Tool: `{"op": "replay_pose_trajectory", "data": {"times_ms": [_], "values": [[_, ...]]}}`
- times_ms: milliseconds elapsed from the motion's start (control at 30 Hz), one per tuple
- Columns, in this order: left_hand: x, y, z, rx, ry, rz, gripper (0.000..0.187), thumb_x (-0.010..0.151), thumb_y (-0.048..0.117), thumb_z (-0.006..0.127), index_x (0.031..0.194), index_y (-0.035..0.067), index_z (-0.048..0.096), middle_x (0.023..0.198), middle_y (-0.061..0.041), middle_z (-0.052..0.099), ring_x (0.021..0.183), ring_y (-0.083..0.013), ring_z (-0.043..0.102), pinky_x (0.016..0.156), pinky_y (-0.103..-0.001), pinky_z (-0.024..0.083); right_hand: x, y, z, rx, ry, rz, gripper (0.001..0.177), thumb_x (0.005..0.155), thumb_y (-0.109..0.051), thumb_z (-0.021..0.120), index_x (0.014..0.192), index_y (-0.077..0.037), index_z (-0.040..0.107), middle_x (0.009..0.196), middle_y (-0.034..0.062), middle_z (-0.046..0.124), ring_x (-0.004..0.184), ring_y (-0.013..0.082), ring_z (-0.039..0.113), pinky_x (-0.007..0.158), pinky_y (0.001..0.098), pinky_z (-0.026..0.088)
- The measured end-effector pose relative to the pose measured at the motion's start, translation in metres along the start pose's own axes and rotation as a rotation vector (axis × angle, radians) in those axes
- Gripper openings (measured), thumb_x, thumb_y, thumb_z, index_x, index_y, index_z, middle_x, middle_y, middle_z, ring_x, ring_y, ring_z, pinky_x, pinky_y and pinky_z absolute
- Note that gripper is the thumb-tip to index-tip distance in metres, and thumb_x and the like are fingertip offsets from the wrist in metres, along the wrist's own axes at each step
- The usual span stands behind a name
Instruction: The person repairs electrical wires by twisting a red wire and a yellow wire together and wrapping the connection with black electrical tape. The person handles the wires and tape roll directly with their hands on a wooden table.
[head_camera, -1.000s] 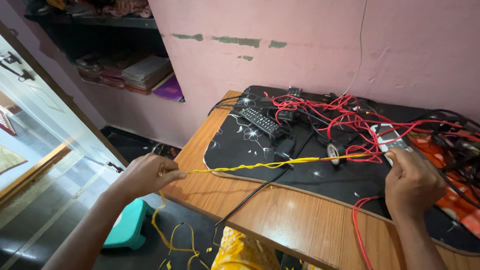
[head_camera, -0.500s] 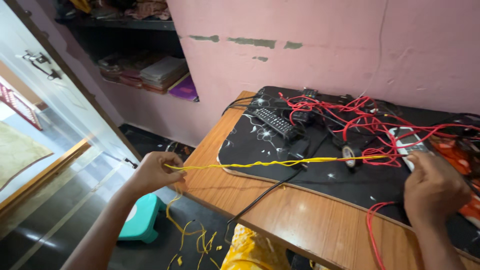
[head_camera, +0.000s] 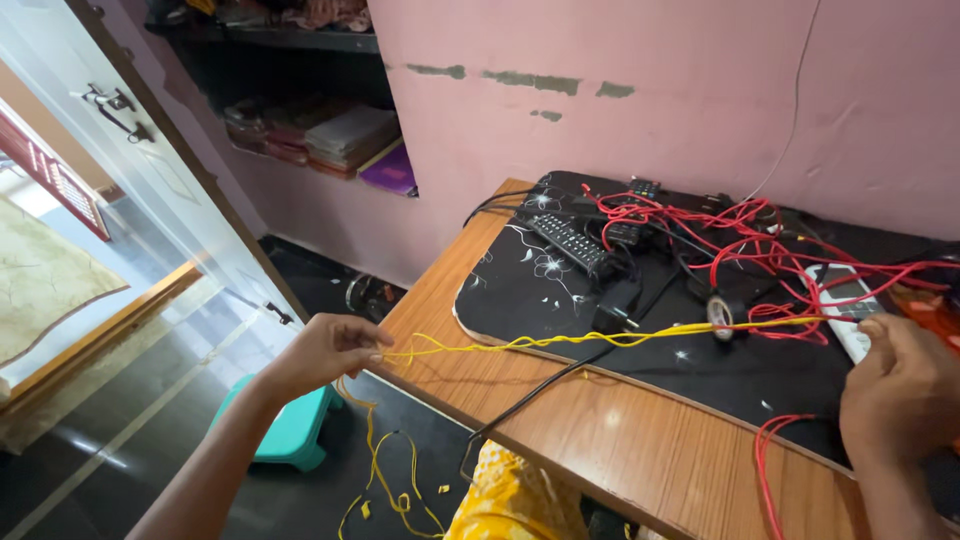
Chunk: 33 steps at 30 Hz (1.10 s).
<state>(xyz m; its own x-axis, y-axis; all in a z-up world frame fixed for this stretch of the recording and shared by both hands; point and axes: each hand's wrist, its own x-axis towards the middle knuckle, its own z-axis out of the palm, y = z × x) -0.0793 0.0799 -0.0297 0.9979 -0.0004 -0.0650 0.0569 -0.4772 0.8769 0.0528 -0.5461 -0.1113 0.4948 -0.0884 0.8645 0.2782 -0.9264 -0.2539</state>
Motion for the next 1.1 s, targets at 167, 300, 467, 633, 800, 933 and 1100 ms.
{"op": "replay_pose_trajectory", "data": {"times_ms": [167,300,467,633,800,933,1100], "values": [[-0.009,-0.009,0.001,0.171,0.038,-0.024,0.015,0.085,0.009,0.078,0.097,0.0,0.08,0.072,-0.004,0.072,0.064,-0.0087,0.062,0.059,-0.028,0.053,0.001,-0.009,-0.005,0.011,-0.011,-0.06,0.007,0.106,-0.001,0.061,0.106,-0.002,0.067,0.107,0.0129,0.071,0.096,0.0322,0.065,0.088,0.0372,0.051],[-0.023,0.003,-0.004,0.34,0.162,0.011,0.017,0.088,0.013,0.072,0.099,0.001,0.078,0.072,-0.008,0.072,0.063,-0.0152,0.061,0.061,-0.032,0.052,0.004,-0.008,-0.001,0.055,-0.04,-0.081,0.009,0.107,0.002,0.059,0.106,-0.001,0.067,0.106,0.0138,0.071,0.096,0.0319,0.065,0.085,0.0369,0.05],[-0.034,-0.002,-0.01,0.482,0.249,0.139,0.018,0.089,0.017,0.068,0.099,0.004,0.075,0.077,-0.012,0.074,0.066,-0.0208,0.069,0.068,-0.036,0.055,-0.001,-0.003,0.003,0.099,-0.063,-0.106,0.014,0.109,0.004,0.053,0.106,-0.001,0.065,0.104,0.013,0.066,0.098,0.0294,0.065,0.088,0.0348,0.05],[-0.043,-0.031,-0.029,0.481,0.329,0.153,0.018,0.087,0.015,0.067,0.099,0.004,0.075,0.081,-0.012,0.076,0.069,-0.023,0.071,0.069,-0.035,0.056,0.0,-0.004,0.003,0.072,-0.063,-0.148,0.014,0.108,0.004,0.054,0.107,-0.003,0.065,0.103,0.0119,0.066,0.098,0.0297,0.064,0.09,0.0352,0.049],[-0.056,-0.06,-0.055,0.525,0.369,-0.014,0.018,0.091,0.017,0.064,0.095,0.004,0.075,0.078,-0.013,0.075,0.072,-0.0264,0.072,0.072,-0.037,0.056,0.004,-0.012,-0.001,-0.059,-0.054,-0.174,0.011,0.107,-0.002,0.062,0.103,-0.009,0.069,0.099,0.01,0.069,0.091,0.0302,0.063,0.084,0.0374,0.048],[-0.079,-0.068,-0.075,0.687,0.382,-0.033,0.014,0.088,0.016,0.066,0.095,0.006,0.074,0.085,-0.016,0.073,0.077,-0.0334,0.067,0.074,-0.04,0.054,0.001,-0.014,-0.005,-0.108,-0.051,-0.189,0.009,0.106,-0.009,0.061,0.103,-0.011,0.069,0.098,0.0065,0.069,0.09,0.0272,0.064,0.081,0.035,0.048],[-0.104,-0.074,-0.095,0.782,0.417,-0.178,0.02,0.084,0.007,0.059,0.096,0.011,0.074,0.084,-0.016,0.073,0.08,-0.0343,0.069,0.076,-0.043,0.054,0.009,-0.027,-0.013,-0.107,-0.029,-0.199,0.008,0.106,-0.008,0.064,0.101,-0.012,0.07,0.099,0.0049,0.071,0.091,0.0256,0.067,0.079,0.0345,0.048]]}}
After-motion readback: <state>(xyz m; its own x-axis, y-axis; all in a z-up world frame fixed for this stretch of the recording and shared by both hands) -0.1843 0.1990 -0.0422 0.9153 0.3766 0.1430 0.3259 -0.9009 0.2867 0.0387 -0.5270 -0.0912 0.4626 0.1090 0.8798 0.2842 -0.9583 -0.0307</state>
